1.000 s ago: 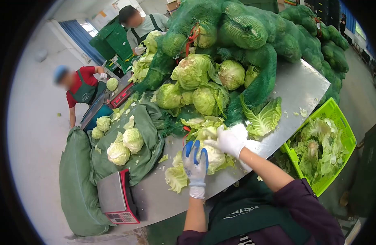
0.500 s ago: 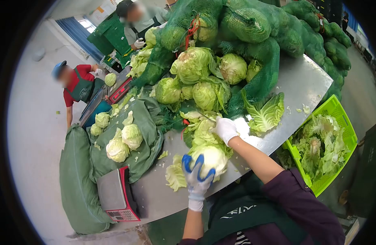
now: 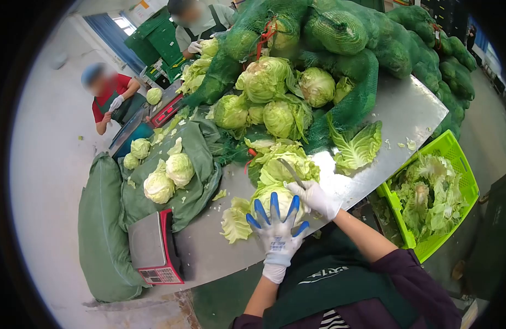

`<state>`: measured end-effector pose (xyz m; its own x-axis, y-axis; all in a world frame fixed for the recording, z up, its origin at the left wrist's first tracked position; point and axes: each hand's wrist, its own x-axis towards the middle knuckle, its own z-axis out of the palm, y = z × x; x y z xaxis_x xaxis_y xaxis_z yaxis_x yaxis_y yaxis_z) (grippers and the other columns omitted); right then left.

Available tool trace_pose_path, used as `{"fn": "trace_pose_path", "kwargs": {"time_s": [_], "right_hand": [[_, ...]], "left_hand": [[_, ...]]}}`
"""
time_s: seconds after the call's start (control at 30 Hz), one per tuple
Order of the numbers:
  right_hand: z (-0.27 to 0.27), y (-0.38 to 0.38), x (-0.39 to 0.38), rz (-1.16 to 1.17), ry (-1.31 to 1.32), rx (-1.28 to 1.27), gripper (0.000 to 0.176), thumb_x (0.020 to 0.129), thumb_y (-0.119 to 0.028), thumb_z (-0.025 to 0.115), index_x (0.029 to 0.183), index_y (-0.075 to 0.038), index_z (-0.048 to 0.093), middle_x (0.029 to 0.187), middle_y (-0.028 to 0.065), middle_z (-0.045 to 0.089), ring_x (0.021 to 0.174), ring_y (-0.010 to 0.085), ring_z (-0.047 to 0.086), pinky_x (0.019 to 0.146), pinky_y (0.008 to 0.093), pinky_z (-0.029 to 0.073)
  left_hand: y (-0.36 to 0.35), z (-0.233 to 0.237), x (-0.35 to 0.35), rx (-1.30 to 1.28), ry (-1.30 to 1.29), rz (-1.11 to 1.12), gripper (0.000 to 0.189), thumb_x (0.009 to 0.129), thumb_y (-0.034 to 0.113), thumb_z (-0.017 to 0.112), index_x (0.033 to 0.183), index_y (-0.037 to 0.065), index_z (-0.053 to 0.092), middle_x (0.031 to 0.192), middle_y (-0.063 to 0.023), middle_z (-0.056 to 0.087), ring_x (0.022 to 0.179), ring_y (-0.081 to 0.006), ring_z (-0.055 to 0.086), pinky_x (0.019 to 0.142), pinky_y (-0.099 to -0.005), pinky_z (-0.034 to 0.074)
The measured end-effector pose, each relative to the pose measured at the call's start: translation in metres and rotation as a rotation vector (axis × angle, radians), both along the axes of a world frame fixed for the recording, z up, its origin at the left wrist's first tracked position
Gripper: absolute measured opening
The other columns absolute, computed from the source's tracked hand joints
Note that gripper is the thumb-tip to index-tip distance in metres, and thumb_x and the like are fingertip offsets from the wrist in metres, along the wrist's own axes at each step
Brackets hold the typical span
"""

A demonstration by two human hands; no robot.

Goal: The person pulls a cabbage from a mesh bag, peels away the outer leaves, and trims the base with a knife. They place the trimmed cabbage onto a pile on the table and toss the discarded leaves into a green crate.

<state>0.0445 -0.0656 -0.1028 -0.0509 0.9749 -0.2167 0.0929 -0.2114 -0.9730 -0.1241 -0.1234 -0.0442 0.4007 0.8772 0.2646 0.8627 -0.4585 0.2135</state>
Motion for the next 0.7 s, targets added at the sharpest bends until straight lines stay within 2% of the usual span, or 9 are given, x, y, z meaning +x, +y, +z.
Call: {"fn": "trace_pose_path", "kwargs": {"time_s": [0.07, 0.13, 0.2, 0.27, 0.37, 0.4, 0.47, 0.6, 0.7], "right_hand": [[0.001, 0.008, 0.000, 0.033, 0.086, -0.107, 0.042, 0.094, -0.044, 0.054, 0.105, -0.006, 0.067, 0.059, 0.0032, 0.059, 0.045, 0.0123, 0.053, 0.048, 0.0305, 0.047], [-0.013, 0.021, -0.009, 0.120, -0.090, -0.095, 0.046, 0.095, -0.046, 0.051, 0.108, -0.005, 0.066, 0.057, 0.0046, 0.057, 0.040, 0.0119, 0.051, 0.037, 0.0255, 0.042], [-0.032, 0.033, -0.016, 0.155, -0.163, -0.090, 0.045, 0.093, -0.044, 0.054, 0.106, -0.003, 0.066, 0.061, 0.0093, 0.061, 0.044, 0.0165, 0.057, 0.044, 0.0297, 0.047], [-0.030, 0.039, -0.031, 0.004, -0.648, 0.165, 0.045, 0.088, -0.041, 0.056, 0.100, 0.001, 0.064, 0.066, 0.0167, 0.065, 0.052, 0.0249, 0.064, 0.056, 0.0373, 0.052], [-0.018, 0.037, -0.032, 0.011, -0.542, -0.041, 0.040, 0.084, -0.033, 0.059, 0.102, 0.002, 0.064, 0.071, 0.0204, 0.066, 0.058, 0.0285, 0.066, 0.061, 0.0397, 0.053], [-0.017, 0.037, -0.028, 0.002, -0.477, -0.089, 0.039, 0.084, -0.033, 0.059, 0.102, 0.001, 0.064, 0.071, 0.0204, 0.066, 0.058, 0.0289, 0.066, 0.061, 0.0398, 0.053], [-0.031, 0.037, -0.025, -0.009, -0.476, -0.034, 0.038, 0.085, -0.033, 0.059, 0.102, 0.000, 0.065, 0.071, 0.0202, 0.066, 0.057, 0.0288, 0.066, 0.062, 0.0393, 0.053], [-0.021, 0.035, -0.019, -0.012, -0.510, -0.060, 0.036, 0.086, -0.032, 0.059, 0.104, -0.001, 0.065, 0.071, 0.0191, 0.067, 0.058, 0.0262, 0.066, 0.064, 0.0377, 0.053], [0.003, 0.031, -0.016, 0.010, -0.559, -0.019, 0.052, 0.086, -0.041, 0.061, 0.115, 0.001, 0.059, 0.079, 0.0215, 0.067, 0.061, 0.0265, 0.067, 0.067, 0.0366, 0.053]], "left_hand": [[0.004, -0.013, 0.000, 0.069, 0.121, 0.045, 0.072, 0.063, 0.047, 0.077, 0.130, 0.032, 0.056, 0.147, -0.0153, 0.030, 0.138, -0.0427, 0.019, 0.111, -0.0610, 0.009], [0.015, -0.015, -0.019, 0.065, -0.016, 0.020, 0.081, 0.059, 0.048, 0.079, 0.133, 0.025, 0.054, 0.145, -0.0167, 0.033, 0.135, -0.0451, 0.022, 0.110, -0.0587, 0.019], [0.027, -0.026, -0.044, 0.043, -0.208, -0.040, 0.085, 0.058, 0.043, 0.082, 0.134, 0.021, 0.052, 0.143, -0.0175, 0.036, 0.133, -0.0463, 0.026, 0.109, -0.0565, 0.024], [0.034, -0.029, -0.062, 0.089, -0.234, -0.047, 0.087, 0.057, 0.034, 0.085, 0.134, 0.015, 0.050, 0.142, -0.0183, 0.038, 0.132, -0.0429, 0.032, 0.109, -0.0516, 0.028], [0.054, -0.061, -0.094, -0.098, -0.880, -0.018, 0.083, 0.064, 0.030, 0.082, 0.135, 0.006, 0.046, 0.139, -0.0171, 0.043, 0.126, -0.0316, 0.043, 0.108, -0.0413, 0.033], [0.059, -0.079, -0.106, -0.369, -1.277, 0.024, 0.074, 0.076, 0.027, 0.074, 0.139, 0.008, 0.040, 0.139, -0.0152, 0.043, 0.127, -0.0286, 0.043, 0.108, -0.0396, 0.033], [0.067, -0.084, -0.112, -0.381, -1.741, -0.023, 0.065, 0.086, 0.028, 0.064, 0.142, 0.011, 0.035, 0.140, -0.0121, 0.043, 0.130, -0.0270, 0.041, 0.109, -0.0407, 0.033], [0.054, -0.067, -0.122, -0.708, -2.239, -0.132, 0.066, 0.091, 0.049, 0.051, 0.145, 0.017, 0.033, 0.148, -0.0043, 0.036, 0.135, -0.0294, 0.036, 0.110, -0.0504, 0.029], [0.048, -0.064, -0.118, -0.698, -2.224, -0.157, 0.063, 0.091, 0.050, 0.049, 0.144, 0.019, 0.035, 0.148, -0.0034, 0.037, 0.134, -0.0286, 0.037, 0.111, -0.0515, 0.027]]}}
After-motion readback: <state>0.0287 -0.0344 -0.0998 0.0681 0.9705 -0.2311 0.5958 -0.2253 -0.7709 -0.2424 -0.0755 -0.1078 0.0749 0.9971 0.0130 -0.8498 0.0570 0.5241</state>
